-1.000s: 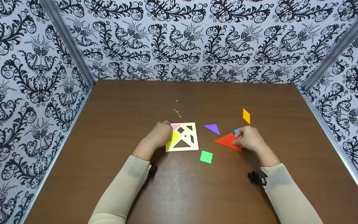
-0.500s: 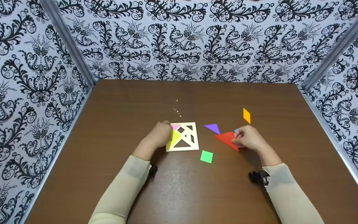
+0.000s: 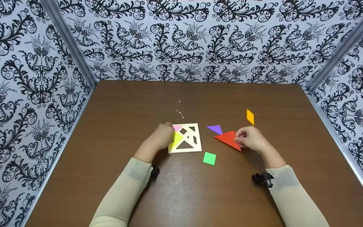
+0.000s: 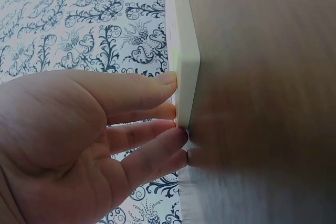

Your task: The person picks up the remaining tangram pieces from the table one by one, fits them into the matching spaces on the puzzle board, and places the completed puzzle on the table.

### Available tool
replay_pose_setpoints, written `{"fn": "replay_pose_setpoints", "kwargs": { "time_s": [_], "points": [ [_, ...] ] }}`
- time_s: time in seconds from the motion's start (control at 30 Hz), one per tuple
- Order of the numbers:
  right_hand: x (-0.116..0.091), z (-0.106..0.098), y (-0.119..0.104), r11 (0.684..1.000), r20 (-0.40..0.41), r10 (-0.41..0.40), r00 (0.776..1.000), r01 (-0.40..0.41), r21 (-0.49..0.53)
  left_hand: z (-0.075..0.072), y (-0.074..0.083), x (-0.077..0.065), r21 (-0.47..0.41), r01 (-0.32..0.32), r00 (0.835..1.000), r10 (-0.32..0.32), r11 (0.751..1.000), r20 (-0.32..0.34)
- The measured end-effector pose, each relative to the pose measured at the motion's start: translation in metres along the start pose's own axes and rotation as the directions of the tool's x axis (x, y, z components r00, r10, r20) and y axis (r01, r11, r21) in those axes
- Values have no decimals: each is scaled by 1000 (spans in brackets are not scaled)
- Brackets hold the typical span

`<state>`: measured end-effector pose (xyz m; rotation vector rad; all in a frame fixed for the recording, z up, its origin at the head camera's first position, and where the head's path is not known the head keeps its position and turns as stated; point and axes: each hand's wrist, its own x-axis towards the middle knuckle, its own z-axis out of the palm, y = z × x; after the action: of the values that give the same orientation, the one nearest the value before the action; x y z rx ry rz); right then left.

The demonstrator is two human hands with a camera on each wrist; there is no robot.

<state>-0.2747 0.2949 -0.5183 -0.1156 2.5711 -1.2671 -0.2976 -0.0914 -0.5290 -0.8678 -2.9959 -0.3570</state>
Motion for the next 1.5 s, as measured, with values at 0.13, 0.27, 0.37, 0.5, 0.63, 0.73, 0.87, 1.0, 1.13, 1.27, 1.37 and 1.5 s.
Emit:
{"fn": "replay_pose_setpoints", "kwargs": {
  "time_s": [0.13,0.27,0.37,0.5,0.63,0.73,0.87,1.0,1.13,1.27,1.37,1.5],
  "points": [
    [-3,3,-5,1000,6,-15,1000,15,0,1,-1,0,-6,-15,1000,15,1000,-19],
    [-5,7,-10,1000,19,-30,999,30,-9,2,-1,0,-29,-19,1000,19,999,-21],
    [-5,10,-12,998,22,-56,998,57,-20,2,-1,0,-28,-20,1000,19,999,-22],
    [-2,13,-14,996,22,-86,996,86,-19,0,-2,-1,-31,-12,1000,11,999,-23],
    [-1,14,-16,996,24,-86,996,86,-8,-1,-2,-2,-30,-8,1000,8,1000,-21],
    [1,15,-19,997,27,-83,996,83,3,-2,-2,-3,-25,-13,1000,13,1000,-25],
    [3,18,-24,995,30,-94,995,93,20,-1,-2,-3,-48,-3,1000,3,999,-17],
    [6,22,-29,993,28,-118,993,117,36,1,-3,-2,-76,17,1000,-17,997,-6],
    [9,29,-33,992,28,-124,992,123,41,2,-4,-2,-73,5,1000,-6,997,-26],
    [11,36,-39,992,34,-119,992,117,44,2,-3,-3,-75,-2,999,-1,997,-33],
    [14,40,-43,992,39,-117,992,115,50,2,-3,-3,-75,1,1000,-3,997,-29],
    [16,47,-49,991,38,-126,991,124,53,1,-2,-4,-84,10,999,-13,996,-31]
  ]
}}
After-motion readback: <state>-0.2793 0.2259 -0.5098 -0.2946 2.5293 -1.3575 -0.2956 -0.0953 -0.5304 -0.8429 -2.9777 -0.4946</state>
